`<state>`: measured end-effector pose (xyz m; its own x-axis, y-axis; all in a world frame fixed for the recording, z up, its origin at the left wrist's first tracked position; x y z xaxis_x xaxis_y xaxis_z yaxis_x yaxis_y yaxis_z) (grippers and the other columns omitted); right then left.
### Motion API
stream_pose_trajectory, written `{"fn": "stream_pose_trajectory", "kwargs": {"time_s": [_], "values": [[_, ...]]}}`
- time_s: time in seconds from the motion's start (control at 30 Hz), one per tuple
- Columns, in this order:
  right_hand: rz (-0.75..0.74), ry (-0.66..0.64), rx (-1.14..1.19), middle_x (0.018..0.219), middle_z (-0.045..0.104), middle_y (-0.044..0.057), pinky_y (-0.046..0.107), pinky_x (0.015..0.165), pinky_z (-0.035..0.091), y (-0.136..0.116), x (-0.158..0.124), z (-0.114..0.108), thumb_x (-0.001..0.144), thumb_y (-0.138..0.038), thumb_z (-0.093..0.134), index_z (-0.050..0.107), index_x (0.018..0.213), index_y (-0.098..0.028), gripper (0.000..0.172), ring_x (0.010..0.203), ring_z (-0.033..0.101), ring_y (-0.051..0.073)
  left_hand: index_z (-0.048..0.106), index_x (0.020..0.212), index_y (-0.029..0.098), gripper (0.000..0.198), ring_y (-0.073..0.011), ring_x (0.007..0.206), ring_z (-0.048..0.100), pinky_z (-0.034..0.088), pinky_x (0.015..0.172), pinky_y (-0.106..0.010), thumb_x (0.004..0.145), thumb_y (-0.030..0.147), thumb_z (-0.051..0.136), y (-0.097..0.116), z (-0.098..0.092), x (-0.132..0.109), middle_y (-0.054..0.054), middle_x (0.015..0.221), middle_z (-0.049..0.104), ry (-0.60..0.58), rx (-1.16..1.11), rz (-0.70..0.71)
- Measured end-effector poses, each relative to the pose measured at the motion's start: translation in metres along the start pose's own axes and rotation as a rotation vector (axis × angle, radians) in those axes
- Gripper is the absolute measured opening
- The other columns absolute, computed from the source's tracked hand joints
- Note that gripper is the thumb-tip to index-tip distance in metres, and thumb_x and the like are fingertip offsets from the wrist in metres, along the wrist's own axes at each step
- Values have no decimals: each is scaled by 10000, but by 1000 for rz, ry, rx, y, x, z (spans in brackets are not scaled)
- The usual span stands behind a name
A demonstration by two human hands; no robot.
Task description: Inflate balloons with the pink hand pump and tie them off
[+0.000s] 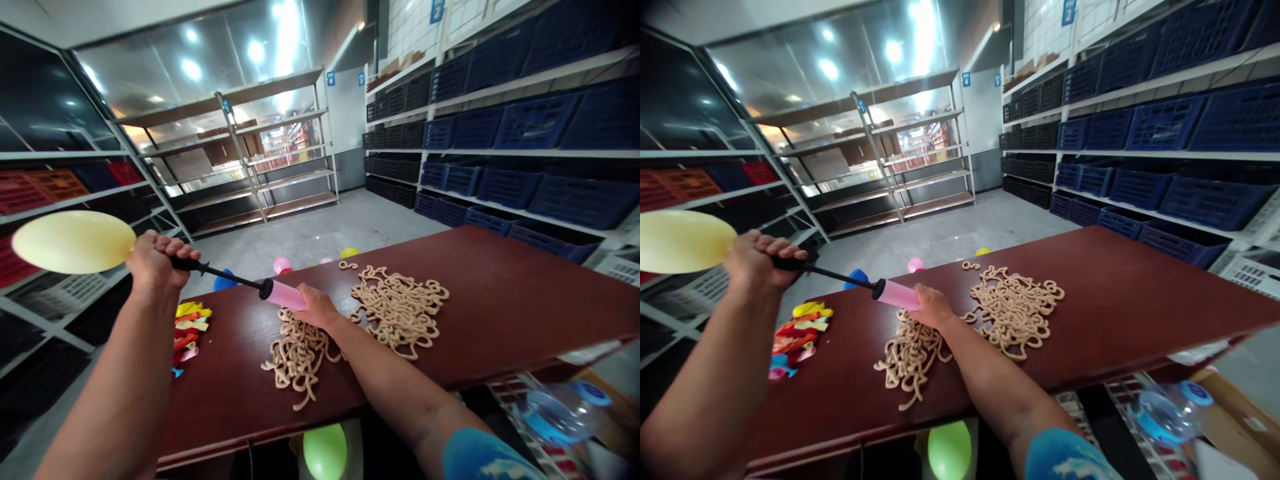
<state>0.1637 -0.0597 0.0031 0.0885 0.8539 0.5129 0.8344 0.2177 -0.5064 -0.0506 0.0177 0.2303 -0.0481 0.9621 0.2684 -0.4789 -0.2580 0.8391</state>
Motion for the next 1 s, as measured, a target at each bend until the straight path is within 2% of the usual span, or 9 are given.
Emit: {"fn": "stream_pose_trajectory", "kwargs": {"time_s": [0.1, 0.17, 0.4, 0.47, 0.53, 0.6, 0.7, 0.9, 1.0], "values": [[17, -26, -2, 855, 594, 42, 290, 624, 379, 3, -2, 4, 649, -326, 593, 469, 957, -197, 356, 777, 567, 194, 153, 553, 193, 306, -86, 337, 259, 329, 370, -243, 741, 216, 394, -5, -2, 0, 51, 414, 209, 3, -5, -13], [26, -44, 2, 843, 591, 42, 288, 619, 374, 4, -3, 4, 637, -319, 600, 469, 934, -194, 348, 764, 567, 195, 169, 539, 196, 310, -87, 333, 263, 325, 365, -245, 733, 228, 408, -23, 0, -7, 51, 411, 215, 9, -18, -40], [33, -76, 19, 842, 600, 44, 276, 620, 368, 0, -7, 0, 656, -304, 597, 465, 921, -200, 314, 748, 570, 186, 223, 508, 205, 339, -90, 316, 298, 329, 353, -239, 753, 286, 442, -105, 15, -46, 58, 390, 245, 9, -51, -143], [49, -88, 34, 842, 603, 39, 267, 618, 366, -1, -8, -2, 668, -309, 600, 467, 926, -201, 310, 739, 570, 175, 235, 507, 205, 352, -88, 312, 306, 335, 352, -237, 776, 316, 433, -118, 22, -54, 58, 388, 259, 6, -55, -159], [52, -82, 45, 846, 605, 35, 264, 625, 369, -3, -8, -5, 673, -315, 605, 472, 937, -198, 318, 742, 571, 171, 241, 510, 206, 365, -89, 310, 314, 336, 350, -234, 796, 343, 422, -122, 26, -58, 58, 387, 266, 2, -60, -166], [35, -57, 57, 863, 606, 34, 268, 646, 376, -6, -7, -8, 683, -327, 604, 477, 961, -198, 332, 765, 573, 174, 244, 511, 206, 369, -91, 309, 321, 336, 350, -233, 804, 349, 418, -116, 28, -57, 57, 384, 268, -8, -56, -162], [19, -48, 72, 877, 606, 35, 271, 657, 381, -9, -5, -9, 692, -345, 603, 483, 982, -205, 344, 792, 575, 180, 240, 508, 207, 369, -92, 309, 323, 344, 353, -239, 798, 340, 425, -93, 25, -49, 55, 382, 268, -18, -43, -144], [6, -33, 88, 879, 608, 39, 281, 637, 395, -6, -1, -7, 675, -369, 607, 472, 993, -213, 379, 804, 580, 192, 206, 520, 208, 379, -90, 317, 320, 360, 364, -244, 756, 324, 479, -10, 20, -27, 58, 392, 256, -59, -33, -47], [10, -35, 93, 874, 606, 44, 288, 626, 404, -5, -2, -4, 681, -382, 586, 473, 990, -216, 368, 803, 581, 197, 200, 527, 207, 382, -87, 316, 317, 356, 362, -244, 754, 328, 482, 16, 23, -21, 58, 399, 257, -67, -39, -22]]}}
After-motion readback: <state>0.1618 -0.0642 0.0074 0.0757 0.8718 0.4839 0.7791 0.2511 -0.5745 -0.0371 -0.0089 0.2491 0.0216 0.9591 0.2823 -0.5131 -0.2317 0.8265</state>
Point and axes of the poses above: each hand's wrist, its own x-axis towards the middle knuckle, its own z-axis out of the palm, y = z × x, the point moved 4 cm from there along x, towards the middle knuckle
